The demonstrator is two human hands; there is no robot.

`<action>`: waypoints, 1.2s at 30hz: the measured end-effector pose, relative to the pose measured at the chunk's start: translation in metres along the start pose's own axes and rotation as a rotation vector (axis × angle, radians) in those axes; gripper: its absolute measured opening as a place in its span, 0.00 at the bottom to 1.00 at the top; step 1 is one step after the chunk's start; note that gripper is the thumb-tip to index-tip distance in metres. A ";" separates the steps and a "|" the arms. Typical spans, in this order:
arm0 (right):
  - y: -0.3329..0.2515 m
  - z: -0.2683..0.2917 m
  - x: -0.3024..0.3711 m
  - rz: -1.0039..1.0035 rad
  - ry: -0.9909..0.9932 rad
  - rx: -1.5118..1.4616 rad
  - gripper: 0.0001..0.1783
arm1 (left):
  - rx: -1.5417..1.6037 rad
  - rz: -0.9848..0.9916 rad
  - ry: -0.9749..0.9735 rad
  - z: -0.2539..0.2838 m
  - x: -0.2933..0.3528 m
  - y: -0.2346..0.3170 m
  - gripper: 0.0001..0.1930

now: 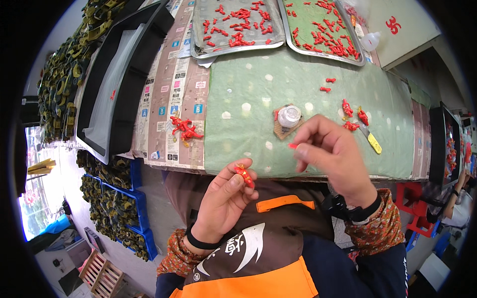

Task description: Assembling small red plastic components using glue on a workbench.

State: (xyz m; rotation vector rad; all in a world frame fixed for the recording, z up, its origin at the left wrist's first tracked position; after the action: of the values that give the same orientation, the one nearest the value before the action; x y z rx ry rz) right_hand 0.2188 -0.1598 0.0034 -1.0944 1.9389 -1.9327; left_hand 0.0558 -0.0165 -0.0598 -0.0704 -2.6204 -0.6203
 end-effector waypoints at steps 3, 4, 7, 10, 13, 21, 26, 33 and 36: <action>0.015 -0.031 0.013 -0.164 -0.200 -0.163 0.08 | 0.048 0.014 0.003 0.002 0.000 -0.004 0.20; 0.018 -0.035 0.015 -0.164 -0.195 -0.168 0.08 | 0.065 0.010 0.009 0.002 0.000 -0.004 0.20; 0.032 -0.052 0.022 -0.251 -0.273 -0.357 0.09 | 0.036 -0.005 0.010 0.003 0.000 -0.005 0.20; 0.045 -0.059 0.024 -0.314 -0.286 -0.453 0.09 | -0.013 -0.066 0.010 0.001 0.000 -0.003 0.19; 0.051 -0.061 0.024 -0.341 -0.280 -0.504 0.09 | -0.092 -0.093 0.016 -0.001 0.001 0.000 0.18; 0.058 -0.062 0.025 -0.390 -0.271 -0.597 0.06 | -0.227 -0.183 0.040 -0.003 0.003 0.004 0.16; 0.062 -0.063 0.025 -0.421 -0.279 -0.627 0.05 | -0.286 -0.223 0.030 -0.004 0.003 0.007 0.15; 0.066 -0.063 0.024 -0.458 -0.272 -0.646 0.05 | -0.335 -0.263 0.008 -0.004 0.003 0.008 0.14; 0.067 -0.062 0.024 -0.469 -0.263 -0.641 0.05 | -0.365 -0.306 -0.013 -0.005 0.003 0.010 0.14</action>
State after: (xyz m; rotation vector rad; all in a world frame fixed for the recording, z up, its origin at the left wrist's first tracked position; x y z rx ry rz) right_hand 0.1397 -0.1341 -0.0419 -2.0041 2.3539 -1.2262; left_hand 0.0572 -0.0102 -0.0503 0.2200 -2.5172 -1.2023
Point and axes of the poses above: each hand's wrist, its own x-axis away from the middle knuckle, its own z-axis out of the back of the hand, y = z × x, the point moved 8 cm from there along -x, towards the middle knuckle, and after that the axes turned 3 degrees about -z, right-handed, at the moved point
